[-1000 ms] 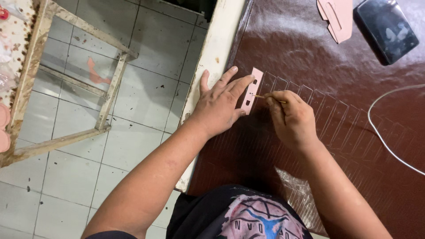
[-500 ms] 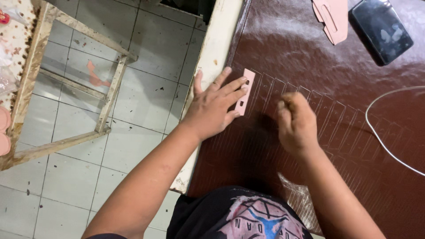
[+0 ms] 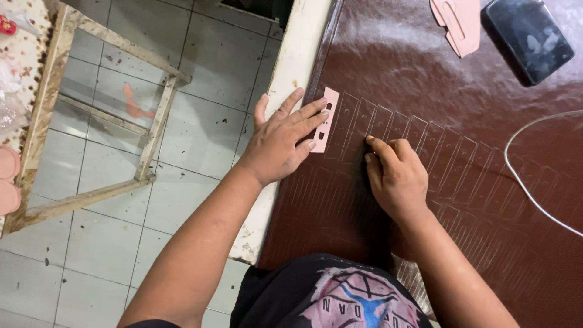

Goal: The person uses a small pointed tool to repeatedly score a pink rectangular piece placed on a brown work surface. The left hand holds the piece steady while the right hand makes short, controlled scoring strokes along its length.

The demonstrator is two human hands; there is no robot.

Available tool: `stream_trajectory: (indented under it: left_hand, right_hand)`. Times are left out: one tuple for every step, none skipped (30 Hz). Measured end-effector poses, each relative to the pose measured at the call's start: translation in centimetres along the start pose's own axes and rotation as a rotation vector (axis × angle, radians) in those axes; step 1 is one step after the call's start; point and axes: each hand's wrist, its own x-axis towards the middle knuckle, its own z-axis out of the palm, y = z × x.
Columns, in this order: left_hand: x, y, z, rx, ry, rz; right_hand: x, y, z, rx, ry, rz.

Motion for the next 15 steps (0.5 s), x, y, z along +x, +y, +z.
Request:
stream_trajectory:
  left_hand:
    - [0.05, -0.03, -0.03, -0.002, -0.002, 0.000]
    - [0.07, -0.07, -0.05, -0.005, -0.004, -0.001]
    - [0.09, -0.08, -0.05, -0.009, -0.006, -0.001]
    - [0.14, -0.08, -0.06, -0.009, -0.007, 0.004]
    - [0.20, -0.09, -0.09, -0.008, -0.008, 0.007]
    - [0.14, -0.12, -0.15, -0.007, -0.009, 0.009]
    - [0.12, -0.14, -0.19, -0.008, -0.011, 0.007]
    - [0.17, -0.14, -0.22, -0.010, -0.013, 0.007]
    - [0.23, -0.10, -0.21, -0.013, -0.015, 0.007]
    - [0.21, -0.09, -0.21, -0.014, -0.017, 0.006]
    - [0.24, -0.10, -0.23, -0.014, -0.018, 0.004]
    - [0.27, -0.14, -0.27, -0.014, -0.019, 0.003]
    - [0.30, -0.16, -0.30, -0.011, -0.021, -0.001]
    - [0.29, -0.16, -0.29, -0.010, -0.024, -0.005]
    - [0.32, -0.13, -0.28, -0.008, -0.026, -0.009]
  right_hand:
    - [0.01, 0.00, 0.01, 0.004, 0.001, 0.000]
    - [-0.02, -0.01, 0.01, 0.007, 0.001, 0.001]
    - [-0.03, -0.02, 0.00, 0.009, 0.001, 0.001]
    - [-0.01, 0.00, -0.01, 0.007, 0.002, 0.001]
    - [0.03, 0.04, -0.03, 0.006, 0.002, 0.000]
    - [0.03, 0.00, -0.01, 0.006, 0.001, -0.001]
    - [0.05, -0.02, 0.01, 0.005, -0.001, 0.000]
    - [0.07, -0.03, 0.01, 0.004, -0.002, 0.002]
    - [0.08, -0.01, -0.02, 0.001, -0.005, 0.004]
    - [0.04, -0.02, -0.06, 0.002, -0.006, 0.006]
    - [0.03, -0.02, -0.08, 0.004, -0.006, 0.007]
    - [0.04, -0.01, -0.08, 0.006, -0.005, 0.007]
    - [0.06, 0.00, -0.07, 0.007, -0.007, 0.010]
    - [0.04, 0.01, -0.07, 0.007, -0.011, 0.014]
    - [0.03, 0.03, -0.06, 0.007, -0.014, 0.017]
